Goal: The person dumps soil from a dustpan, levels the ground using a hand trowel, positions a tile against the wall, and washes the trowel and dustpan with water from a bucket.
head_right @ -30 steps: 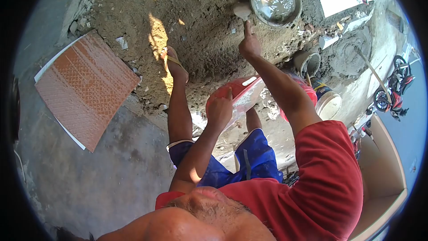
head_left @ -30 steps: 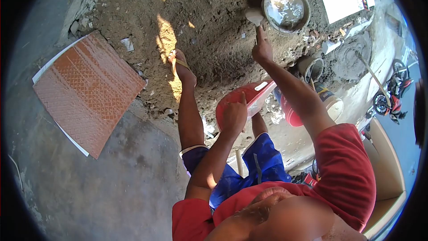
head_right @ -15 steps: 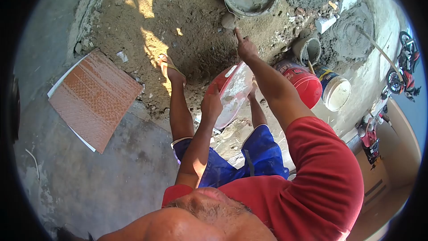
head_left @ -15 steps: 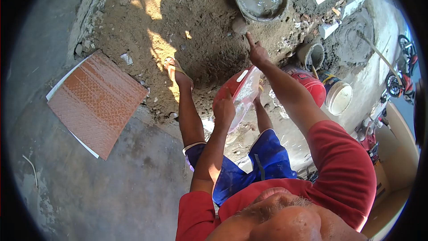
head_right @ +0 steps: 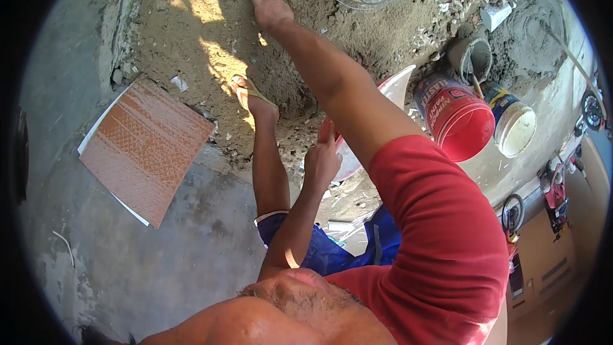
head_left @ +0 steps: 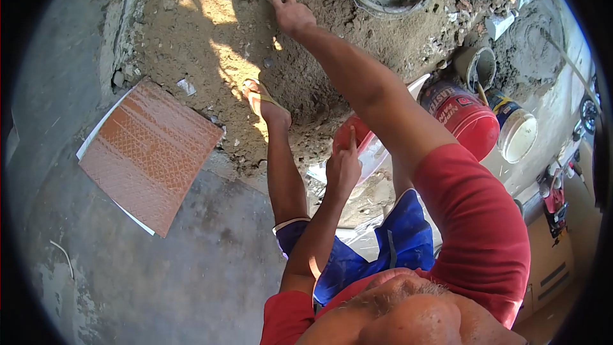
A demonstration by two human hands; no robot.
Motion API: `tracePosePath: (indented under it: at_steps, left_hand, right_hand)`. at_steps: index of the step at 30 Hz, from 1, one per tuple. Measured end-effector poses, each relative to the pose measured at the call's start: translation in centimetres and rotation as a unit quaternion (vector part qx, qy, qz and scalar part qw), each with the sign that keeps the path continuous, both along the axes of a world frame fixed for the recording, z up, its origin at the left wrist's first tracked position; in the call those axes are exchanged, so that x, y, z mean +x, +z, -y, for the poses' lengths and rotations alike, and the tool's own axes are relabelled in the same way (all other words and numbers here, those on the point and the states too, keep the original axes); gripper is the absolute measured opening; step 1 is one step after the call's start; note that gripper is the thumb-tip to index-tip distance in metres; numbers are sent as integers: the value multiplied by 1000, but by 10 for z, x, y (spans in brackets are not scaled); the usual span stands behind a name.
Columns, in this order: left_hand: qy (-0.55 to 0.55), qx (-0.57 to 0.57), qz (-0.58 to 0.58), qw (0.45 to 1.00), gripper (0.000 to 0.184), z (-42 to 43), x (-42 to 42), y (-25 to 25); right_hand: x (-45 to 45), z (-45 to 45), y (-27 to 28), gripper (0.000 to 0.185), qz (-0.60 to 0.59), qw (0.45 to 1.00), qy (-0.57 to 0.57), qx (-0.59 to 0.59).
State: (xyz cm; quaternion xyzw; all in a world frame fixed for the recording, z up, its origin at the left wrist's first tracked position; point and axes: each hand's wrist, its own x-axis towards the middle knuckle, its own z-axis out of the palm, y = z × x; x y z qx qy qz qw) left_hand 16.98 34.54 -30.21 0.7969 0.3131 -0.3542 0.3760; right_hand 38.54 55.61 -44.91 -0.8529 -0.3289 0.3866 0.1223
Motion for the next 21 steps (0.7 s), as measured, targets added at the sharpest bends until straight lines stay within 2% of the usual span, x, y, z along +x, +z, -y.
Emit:
tracePosePath:
  at_steps: [2, 4, 6, 8, 10, 12, 16, 18, 20, 21]
  left_hand:
    - [-1, -7, -8, 1000, 84, -3, -6, -4]
    - [23, -19, -39, 999, 84, -7, -4, 2]
    - [24, -25, -37, 999, 81, -8, -3, 3]
    - [6, 58, 57, 997, 71, 2, -16, -8]
    - [-26, 65, 55, 996, 67, 10, -24, -16]
    - [-57, 70, 47, 995, 62, 14, -25, -13]
    - [-92, 26, 18, 995, 59, 8, -23, -1]
    - [-100, 17, 21, 995, 58, 10, -29, -3]
    - [-110, 24, 29, 993, 58, 10, -35, -5]
    - [-114, 24, 24, 993, 58, 9, -33, -1]
  right_hand:
    - [-13, 17, -17, 62, -13, 1000, -10, -23]
    - [-22, 59, -18, 64, -35, 993, -84, -69]
    - [-30, 104, -15, 67, -45, 991, -83, -94]
    - [-47, 153, -27, 68, -66, 987, -120, -82]
    - [-74, 205, -45, 62, -24, 988, -154, 8]
    - [-76, 223, -15, 54, -90, 977, -179, -75]
    - [-68, 214, 9, 41, -76, 983, -156, -67]
    - [-49, 172, 24, 38, -60, 985, -161, 31]
    - [-25, 117, 15, 45, -27, 980, -154, 126]
    - [-14, 83, 12, 46, -46, 973, -194, 114]
